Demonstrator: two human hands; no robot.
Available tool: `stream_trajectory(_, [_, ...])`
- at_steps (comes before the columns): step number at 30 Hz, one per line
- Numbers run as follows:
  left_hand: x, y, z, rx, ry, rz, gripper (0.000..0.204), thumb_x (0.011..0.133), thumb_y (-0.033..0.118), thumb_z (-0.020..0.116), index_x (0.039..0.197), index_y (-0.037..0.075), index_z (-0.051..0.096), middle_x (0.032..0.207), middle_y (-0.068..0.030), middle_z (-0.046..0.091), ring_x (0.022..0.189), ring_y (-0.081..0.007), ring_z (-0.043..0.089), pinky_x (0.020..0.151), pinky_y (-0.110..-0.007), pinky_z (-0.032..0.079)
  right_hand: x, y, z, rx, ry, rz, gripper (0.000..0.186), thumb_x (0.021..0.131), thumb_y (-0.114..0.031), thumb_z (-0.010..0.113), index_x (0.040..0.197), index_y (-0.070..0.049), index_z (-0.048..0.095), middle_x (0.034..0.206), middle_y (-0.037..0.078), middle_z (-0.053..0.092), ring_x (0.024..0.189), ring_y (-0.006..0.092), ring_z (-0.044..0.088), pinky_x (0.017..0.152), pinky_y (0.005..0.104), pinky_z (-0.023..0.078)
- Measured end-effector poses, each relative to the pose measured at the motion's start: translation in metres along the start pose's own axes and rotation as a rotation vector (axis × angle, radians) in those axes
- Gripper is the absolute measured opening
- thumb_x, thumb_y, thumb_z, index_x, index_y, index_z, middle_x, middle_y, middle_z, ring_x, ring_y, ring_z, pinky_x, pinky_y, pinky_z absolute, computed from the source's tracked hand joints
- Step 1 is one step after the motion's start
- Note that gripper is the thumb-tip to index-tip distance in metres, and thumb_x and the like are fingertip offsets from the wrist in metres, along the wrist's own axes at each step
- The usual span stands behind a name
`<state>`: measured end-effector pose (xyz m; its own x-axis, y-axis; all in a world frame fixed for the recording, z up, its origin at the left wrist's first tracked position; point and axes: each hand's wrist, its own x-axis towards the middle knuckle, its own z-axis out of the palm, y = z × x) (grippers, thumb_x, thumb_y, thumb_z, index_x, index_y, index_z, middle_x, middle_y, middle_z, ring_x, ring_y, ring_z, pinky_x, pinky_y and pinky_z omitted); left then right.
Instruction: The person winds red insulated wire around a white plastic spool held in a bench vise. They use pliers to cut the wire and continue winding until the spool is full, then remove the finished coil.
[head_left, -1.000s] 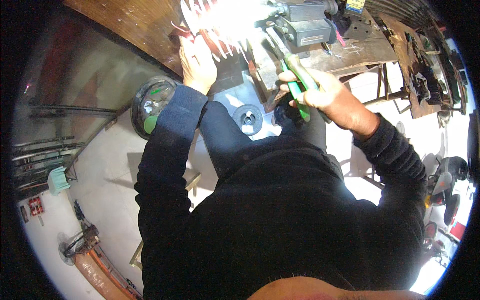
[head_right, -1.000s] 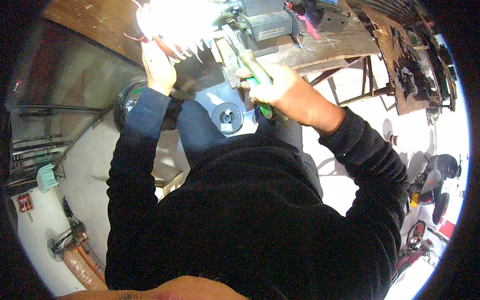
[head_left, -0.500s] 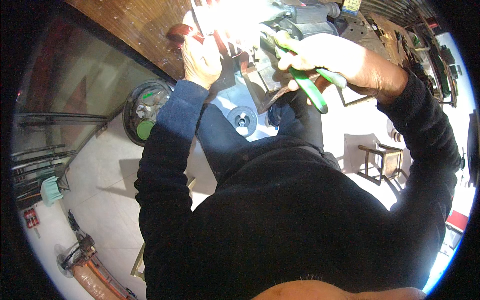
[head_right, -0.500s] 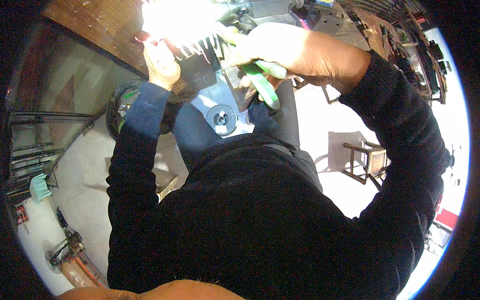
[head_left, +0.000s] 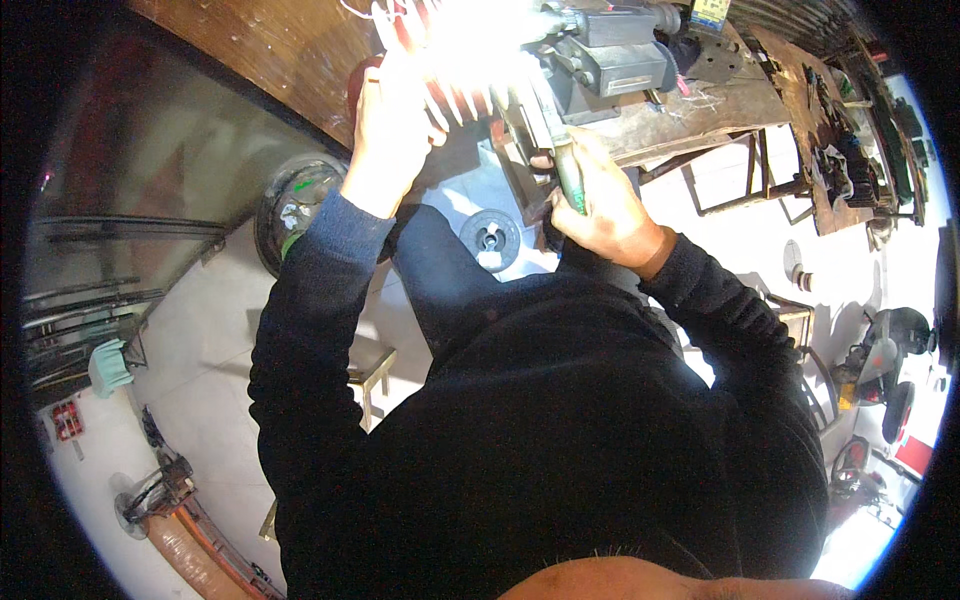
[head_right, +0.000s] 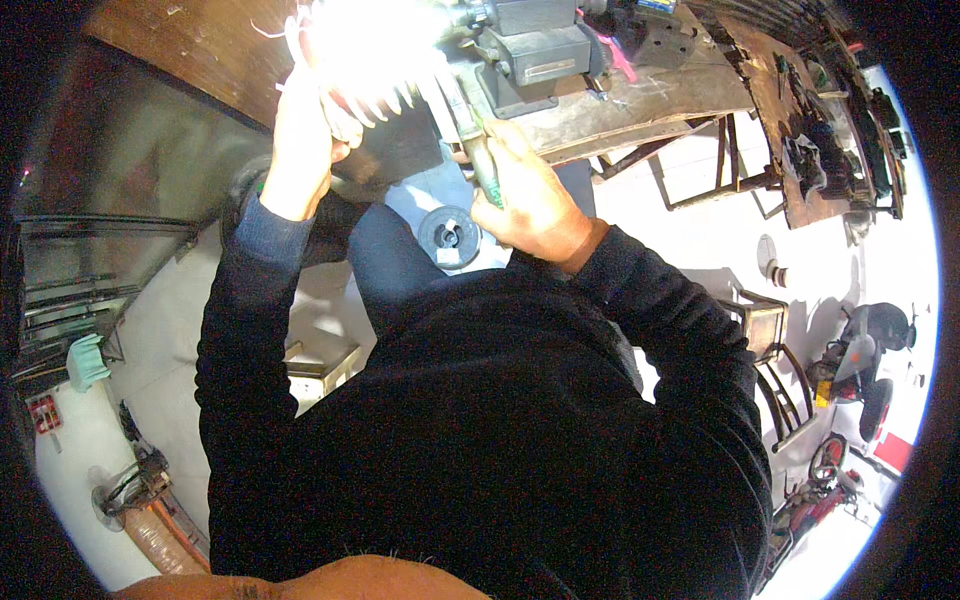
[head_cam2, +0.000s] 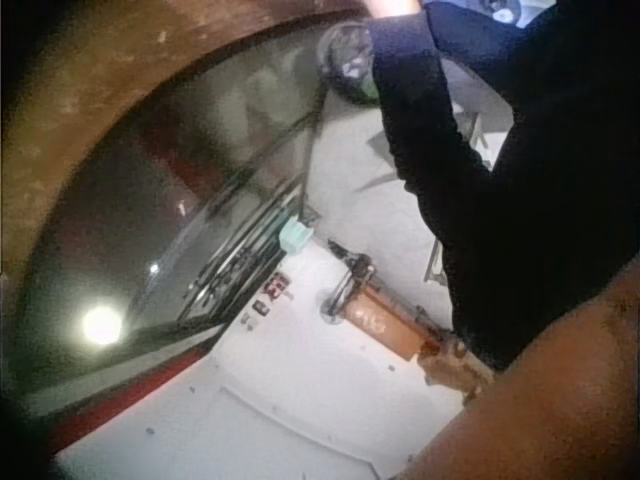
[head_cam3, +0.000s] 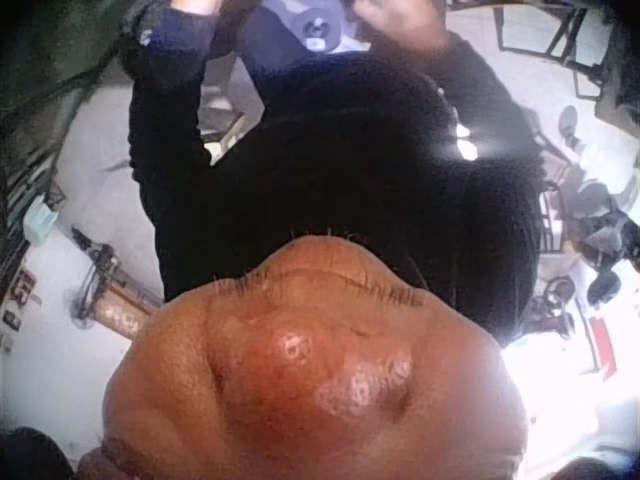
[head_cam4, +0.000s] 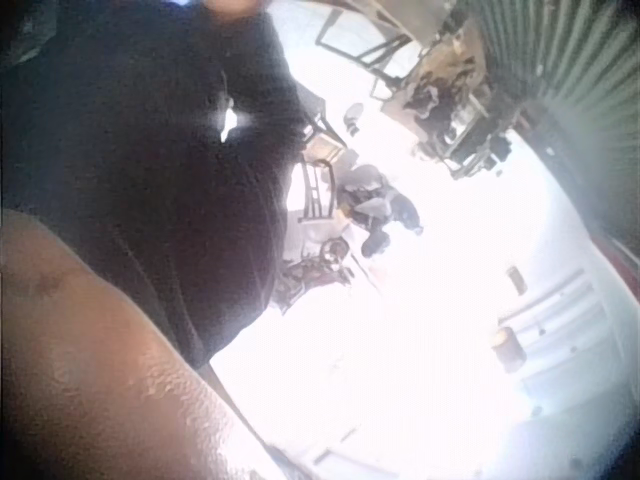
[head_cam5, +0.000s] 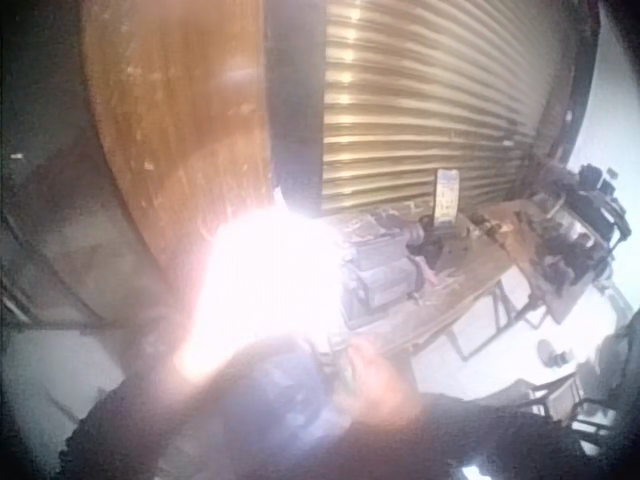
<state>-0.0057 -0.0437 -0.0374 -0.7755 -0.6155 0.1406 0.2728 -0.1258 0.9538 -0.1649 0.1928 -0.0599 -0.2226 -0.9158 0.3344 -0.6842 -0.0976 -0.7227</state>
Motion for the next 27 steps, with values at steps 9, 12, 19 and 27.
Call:
stream_trajectory(9, [-0.004, 0.016, 0.043, -0.026, 0.227, -0.06, 0.055, 0.11, 0.052, 0.032, 0.121, 0.006, 0.058, 0.078, -0.0061, 0.067, 0.04, -0.0028, 0.043, 0.033, -0.017, 0.029, 0.005, -0.003, -0.058, -0.049, -0.175, -0.184, 0.041, 0.078, -0.011, 0.064, 0.116, 0.003, 0.065, 0.11, 0.024, 0.062, 0.112, 0.0421, 0.058, 0.104, 0.0468, 0.045])
stream_trajectory(12, [-0.005, 0.04, 0.052, -0.052, 0.217, -0.163, 0.05, 0.11, 0.049, 0.033, 0.119, 0.006, 0.057, 0.077, -0.0068, 0.067, 0.04, -0.0032, 0.043, 0.034, -0.017, 0.029, 0.009, 0.006, -0.044, -0.028, -0.163, -0.155, 0.039, 0.078, -0.007, 0.063, 0.116, 0.004, 0.063, 0.119, 0.025, 0.06, 0.114, 0.0442, 0.057, 0.105, 0.0466, 0.045])
stream_trajectory(19, [0.0, 0.054, 0.044, -0.117, 0.194, -0.32, 0.038, 0.108, 0.038, 0.041, 0.127, 0.009, 0.057, 0.075, -0.003, 0.063, 0.04, -0.0054, 0.042, 0.035, -0.019, 0.032, 0.01, 0.014, -0.016, 0.028, -0.043, -0.147, 0.048, 0.08, -0.012, 0.065, 0.126, 0.004, 0.06, 0.126, 0.026, 0.054, 0.118, 0.0431, 0.054, 0.103, 0.0474, 0.045])
stream_trajectory(27, [0.006, -0.033, -0.011, 0.517, 0.192, 0.296, 0.036, 0.111, 0.03, 0.04, 0.118, -0.002, 0.054, 0.098, -0.0151, 0.072, 0.087, -0.0206, 0.07, 0.07, -0.033, 0.056, 0.003, -0.032, -0.087, 0.41, -0.391, 0.309, 0.043, 0.093, -0.016, 0.065, 0.133, 0.0, 0.064, 0.107, 0.011, 0.071, 0.09, 0.018, 0.069, 0.088, 0.0316, 0.054])
